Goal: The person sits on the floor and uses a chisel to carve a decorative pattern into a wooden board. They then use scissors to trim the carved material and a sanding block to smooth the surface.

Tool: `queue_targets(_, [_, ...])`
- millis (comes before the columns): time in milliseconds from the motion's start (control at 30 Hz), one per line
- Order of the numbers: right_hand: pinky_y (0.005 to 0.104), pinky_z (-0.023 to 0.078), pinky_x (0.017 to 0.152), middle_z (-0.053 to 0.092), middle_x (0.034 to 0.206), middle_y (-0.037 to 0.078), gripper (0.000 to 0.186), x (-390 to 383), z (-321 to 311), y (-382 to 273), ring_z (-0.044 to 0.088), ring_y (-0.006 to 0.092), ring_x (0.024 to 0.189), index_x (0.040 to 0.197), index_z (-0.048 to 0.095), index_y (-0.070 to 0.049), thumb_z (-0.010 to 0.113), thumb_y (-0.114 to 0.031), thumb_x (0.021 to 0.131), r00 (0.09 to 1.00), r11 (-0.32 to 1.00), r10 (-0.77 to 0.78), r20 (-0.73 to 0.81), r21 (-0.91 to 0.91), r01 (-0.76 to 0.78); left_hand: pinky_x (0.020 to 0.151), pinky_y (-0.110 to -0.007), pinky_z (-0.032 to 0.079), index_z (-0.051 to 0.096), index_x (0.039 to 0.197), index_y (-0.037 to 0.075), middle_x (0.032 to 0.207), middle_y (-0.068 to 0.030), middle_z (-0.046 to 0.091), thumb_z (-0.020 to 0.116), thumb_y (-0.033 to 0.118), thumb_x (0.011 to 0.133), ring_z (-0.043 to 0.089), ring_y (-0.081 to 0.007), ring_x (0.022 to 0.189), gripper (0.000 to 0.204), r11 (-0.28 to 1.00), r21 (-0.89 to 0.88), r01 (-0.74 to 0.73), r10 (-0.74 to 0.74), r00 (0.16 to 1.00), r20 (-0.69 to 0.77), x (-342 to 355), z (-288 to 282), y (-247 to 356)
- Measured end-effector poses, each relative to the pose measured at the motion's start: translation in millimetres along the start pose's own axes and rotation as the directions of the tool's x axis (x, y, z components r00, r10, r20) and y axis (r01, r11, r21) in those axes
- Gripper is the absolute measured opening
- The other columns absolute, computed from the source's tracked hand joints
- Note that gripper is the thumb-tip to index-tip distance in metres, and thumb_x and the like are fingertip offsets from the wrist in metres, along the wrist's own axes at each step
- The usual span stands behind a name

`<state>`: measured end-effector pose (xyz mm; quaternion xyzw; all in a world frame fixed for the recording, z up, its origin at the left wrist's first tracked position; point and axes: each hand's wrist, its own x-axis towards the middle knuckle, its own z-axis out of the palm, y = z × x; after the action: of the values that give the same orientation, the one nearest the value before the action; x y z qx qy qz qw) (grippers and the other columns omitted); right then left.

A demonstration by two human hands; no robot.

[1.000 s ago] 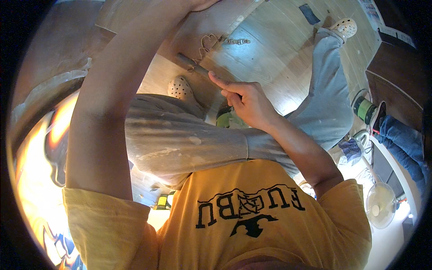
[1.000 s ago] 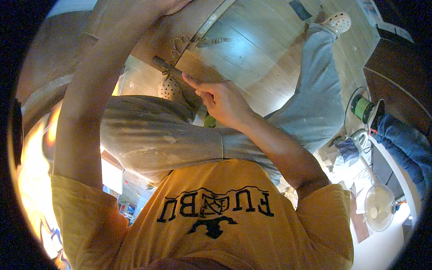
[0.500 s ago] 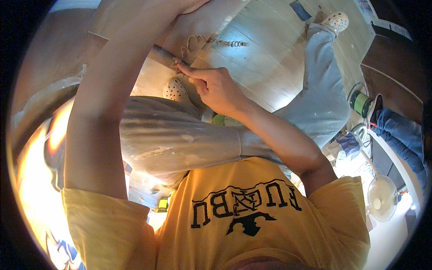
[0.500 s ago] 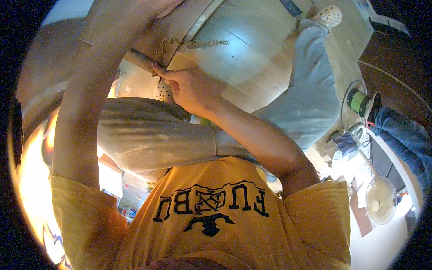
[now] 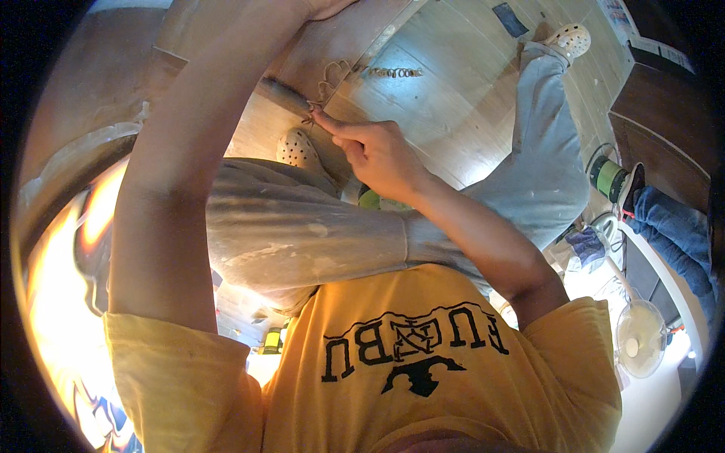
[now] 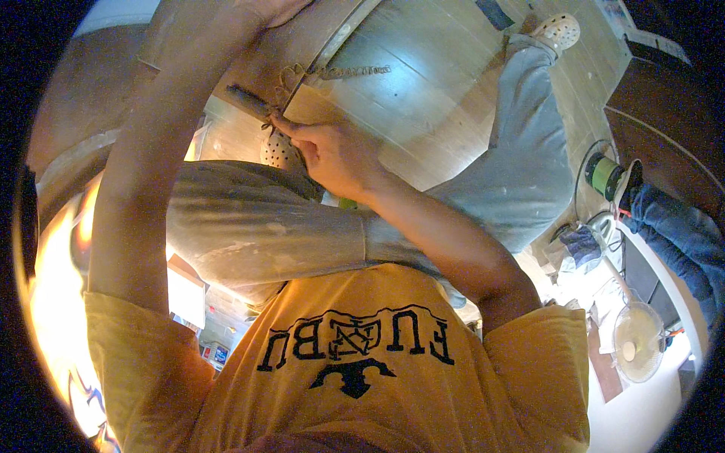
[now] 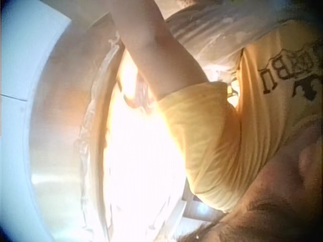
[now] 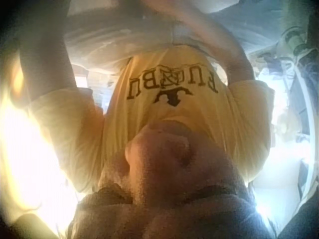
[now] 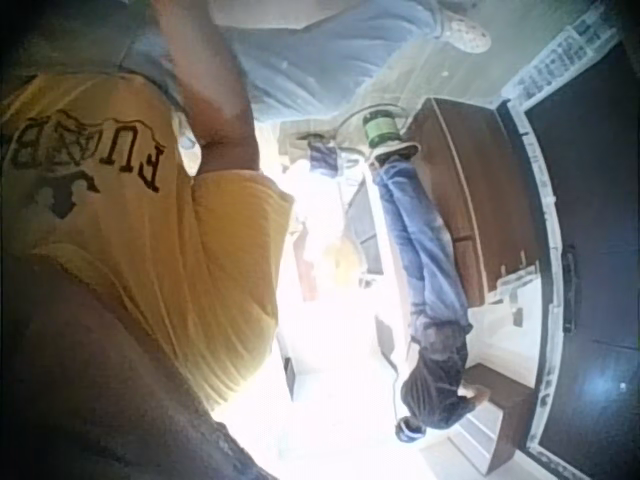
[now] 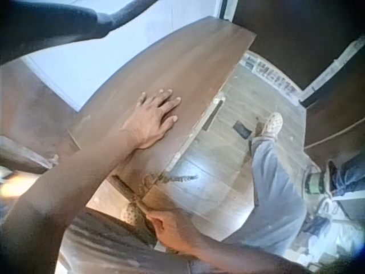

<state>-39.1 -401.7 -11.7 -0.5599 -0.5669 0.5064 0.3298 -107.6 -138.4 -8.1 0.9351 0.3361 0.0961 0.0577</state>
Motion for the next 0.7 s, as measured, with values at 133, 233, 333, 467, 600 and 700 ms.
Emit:
queue_targets(133, [0.0312, 0.045, 0.058, 0.063, 0.081, 0.026, 0.056, 18.1, 5.1, -5.7, 0.047, 0.0212, 0.055, 0.145, 0.062, -0.024, 0.061, 0.0, 0.095, 0.999, 0.997, -0.03, 0.041, -0.073, 0.033, 0.127, -0.06, 0.017, 0.046, 0.156, 0.015, 0.165, -0.0158, 0.036, 0.046, 0.043, 0.106, 0.027, -0.0348, 0.156, 0.057, 1.0, -0.001, 0.011, -0.011, 1.0, 0.019, -0.4, -4.9, -0.4])
queue_targets(233, [0.0316, 0.045, 0.058, 0.064, 0.082, 0.026, 0.058, 18.6, -1.2, -8.4, 0.047, 0.0225, 0.054, 0.145, 0.061, -0.024, 0.059, 0.002, 0.094, 0.999, 1.0, -0.019, 0.045, -0.012, 0.02, 0.127, -0.06, 0.017, 0.045, 0.157, 0.015, 0.165, -0.0155, 0.036, 0.046, 0.043, 0.107, 0.027, -0.0347, 0.156, 0.057, 1.0, 0.007, 0.011, -0.012, 1.0, 0.027, -0.1, -3.9, -2.9])
queue_targets(333, [0.0312, 0.046, 0.059, 0.065, 0.082, 0.027, 0.059, -1.9, -21.9, -11.4, 0.047, 0.0232, 0.054, 0.146, 0.061, -0.025, 0.059, 0.003, 0.094, 0.996, 0.999, 0.037, 0.084, -0.002, -0.037, 0.127, -0.059, 0.017, 0.045, 0.157, 0.015, 0.165, -0.0153, 0.036, 0.046, 0.043, 0.107, 0.027, -0.0345, 0.156, 0.057, 1.0, -0.001, 0.012, -0.012, 1.0, 0.027, -3.4, -3.4, -3.1])
queue_targets(467, [0.0302, 0.049, 0.062, 0.068, 0.081, 0.023, 0.061, -12.6, -19.8, 2.8, 0.053, 0.0249, 0.054, 0.147, 0.06, -0.026, 0.057, 0.004, 0.094, 0.996, 0.998, 0.04, 0.078, -0.056, -0.035, 0.127, -0.059, 0.017, 0.045, 0.157, 0.015, 0.166, -0.0148, 0.035, 0.046, 0.043, 0.107, 0.026, -0.0344, 0.156, 0.057, 0.999, -0.028, 0.028, -0.027, 0.999, 0.033, 0.4, -3.9, 2.2])
queue_targets(600, [0.0289, 0.052, 0.066, 0.072, 0.082, 0.018, 0.061, 4.0, -10.8, -11.1, 0.061, 0.0251, 0.06, 0.147, 0.06, -0.027, 0.057, 0.003, 0.094, 0.997, 0.992, 0.007, 0.077, -0.124, 0.002, 0.127, -0.06, 0.017, 0.045, 0.157, 0.015, 0.166, -0.0146, 0.035, 0.046, 0.043, 0.107, 0.027, -0.0344, 0.156, 0.057, 1.0, -0.011, 0.023, -0.022, 0.999, 0.031, 0.1, -2.9, 1.2])
queue_targets(700, [0.0284, 0.052, 0.069, 0.07, 0.08, 0.016, 0.059, 20.1, -0.2, -4.3, 0.058, 0.0213, 0.063, 0.147, 0.06, -0.028, 0.06, 0.001, 0.095, 0.995, 0.994, -0.095, 0.035, -0.058, 0.097, 0.127, -0.06, 0.018, 0.046, 0.156, 0.015, 0.166, -0.0145, 0.035, 0.046, 0.043, 0.107, 0.027, -0.0345, 0.156, 0.057, 1.0, -0.024, 0.001, -0.001, 1.0, 0.009, 0.1, -2.8, -1.1])
